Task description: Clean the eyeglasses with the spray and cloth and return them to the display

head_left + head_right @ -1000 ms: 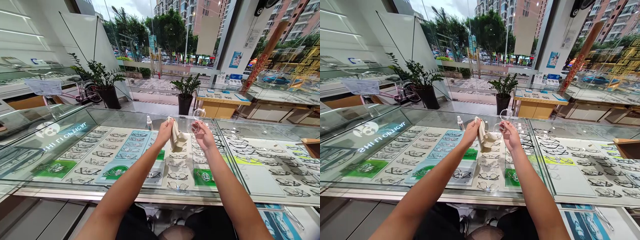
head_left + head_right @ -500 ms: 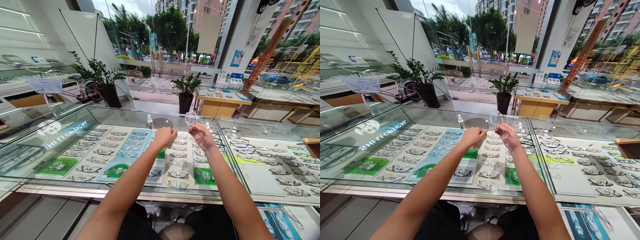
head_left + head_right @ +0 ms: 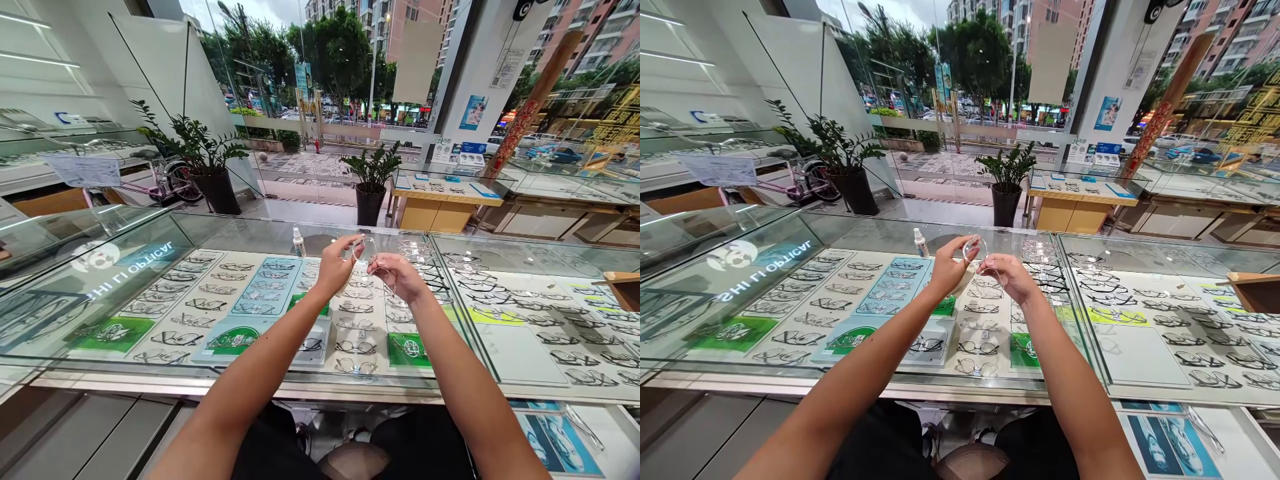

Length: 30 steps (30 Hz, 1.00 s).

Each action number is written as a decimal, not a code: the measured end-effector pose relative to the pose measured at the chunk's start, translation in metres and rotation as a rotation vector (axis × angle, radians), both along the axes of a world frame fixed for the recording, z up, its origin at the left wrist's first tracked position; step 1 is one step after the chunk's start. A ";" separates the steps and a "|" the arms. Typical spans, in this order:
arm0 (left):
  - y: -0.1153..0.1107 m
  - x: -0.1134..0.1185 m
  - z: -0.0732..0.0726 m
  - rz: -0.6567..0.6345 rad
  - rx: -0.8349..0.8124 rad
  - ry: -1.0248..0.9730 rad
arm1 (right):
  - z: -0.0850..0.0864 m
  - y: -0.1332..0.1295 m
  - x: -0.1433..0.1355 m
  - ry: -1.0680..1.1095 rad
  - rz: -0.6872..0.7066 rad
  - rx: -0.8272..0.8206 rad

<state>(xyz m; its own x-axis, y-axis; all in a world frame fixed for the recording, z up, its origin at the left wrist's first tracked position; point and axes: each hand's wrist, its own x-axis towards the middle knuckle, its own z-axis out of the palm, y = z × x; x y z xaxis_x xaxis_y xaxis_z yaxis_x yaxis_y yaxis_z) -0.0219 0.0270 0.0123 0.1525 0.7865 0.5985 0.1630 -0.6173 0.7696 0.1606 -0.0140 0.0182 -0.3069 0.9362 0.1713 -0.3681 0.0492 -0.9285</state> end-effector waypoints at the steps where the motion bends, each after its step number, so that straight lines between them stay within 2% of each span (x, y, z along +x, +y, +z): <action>1: 0.001 0.000 -0.001 0.012 -0.009 -0.013 | 0.001 -0.001 -0.001 -0.013 0.003 0.003; 6: 0.005 -0.002 -0.001 0.050 -0.044 -0.045 | 0.001 -0.001 -0.001 -0.083 0.013 0.042; 9: 0.005 -0.003 0.000 0.048 -0.058 -0.045 | -0.002 0.002 0.002 -0.167 -0.035 0.113; 13: 0.005 -0.002 0.001 -0.047 -0.150 -0.109 | -0.003 0.007 0.007 -0.281 -0.188 0.220; 16: 0.008 -0.001 0.000 -0.150 -0.222 -0.188 | -0.003 0.010 0.008 -0.325 -0.260 0.224; 20: 0.012 -0.002 -0.001 -0.266 -0.285 -0.228 | -0.003 0.011 0.006 -0.313 -0.241 0.179; 25: 0.017 -0.005 0.000 -0.320 -0.337 -0.207 | -0.005 0.012 0.006 -0.274 -0.307 0.156; 30: 0.024 -0.006 -0.006 -0.262 -0.417 -0.214 | -0.006 0.016 0.010 -0.203 -0.453 0.210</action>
